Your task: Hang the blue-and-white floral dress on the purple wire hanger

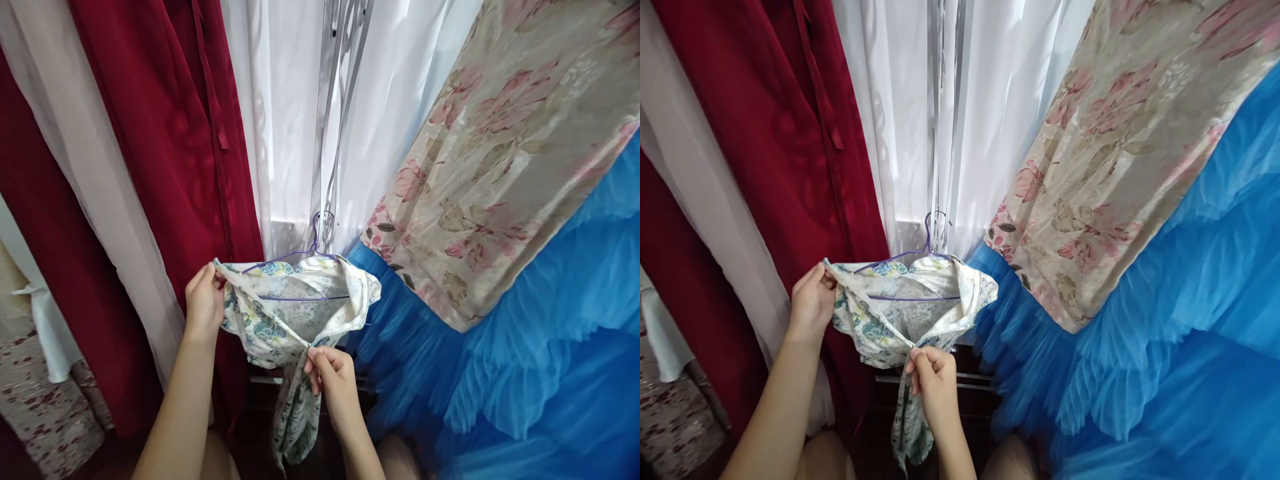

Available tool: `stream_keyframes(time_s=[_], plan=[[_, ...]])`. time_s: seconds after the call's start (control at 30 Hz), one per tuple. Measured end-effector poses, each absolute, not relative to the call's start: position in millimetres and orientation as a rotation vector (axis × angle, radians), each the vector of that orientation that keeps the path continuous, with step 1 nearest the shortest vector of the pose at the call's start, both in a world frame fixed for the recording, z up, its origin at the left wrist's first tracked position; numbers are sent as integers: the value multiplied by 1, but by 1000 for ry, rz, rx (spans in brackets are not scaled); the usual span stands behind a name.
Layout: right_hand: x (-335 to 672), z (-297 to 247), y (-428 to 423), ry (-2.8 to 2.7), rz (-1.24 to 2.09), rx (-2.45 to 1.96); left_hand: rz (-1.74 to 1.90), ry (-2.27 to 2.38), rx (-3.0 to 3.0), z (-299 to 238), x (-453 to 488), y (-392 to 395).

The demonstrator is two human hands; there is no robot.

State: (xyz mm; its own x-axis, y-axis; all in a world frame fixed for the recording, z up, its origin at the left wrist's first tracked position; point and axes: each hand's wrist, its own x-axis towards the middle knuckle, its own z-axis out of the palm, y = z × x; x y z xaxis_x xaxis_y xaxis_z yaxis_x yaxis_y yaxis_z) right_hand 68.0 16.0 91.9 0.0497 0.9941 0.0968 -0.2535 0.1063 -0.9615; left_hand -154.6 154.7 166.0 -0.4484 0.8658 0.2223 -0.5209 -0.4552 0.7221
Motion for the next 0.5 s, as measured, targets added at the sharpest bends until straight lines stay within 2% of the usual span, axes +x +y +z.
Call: stream_keyframes(time_s=[0.1,0.2,0.33,0.5], plan=[[69,83,17,-913,1270,-958,1745,703,289,121,-158,148],[76,70,19,-697,1252,-951,1664,729,100,78,-143,124],[92,49,21,-433,1260,-823,1633,744,39,39,-113,96],[123,12,26,-97,1305,-677,1589,885,243,26,-84,82]])
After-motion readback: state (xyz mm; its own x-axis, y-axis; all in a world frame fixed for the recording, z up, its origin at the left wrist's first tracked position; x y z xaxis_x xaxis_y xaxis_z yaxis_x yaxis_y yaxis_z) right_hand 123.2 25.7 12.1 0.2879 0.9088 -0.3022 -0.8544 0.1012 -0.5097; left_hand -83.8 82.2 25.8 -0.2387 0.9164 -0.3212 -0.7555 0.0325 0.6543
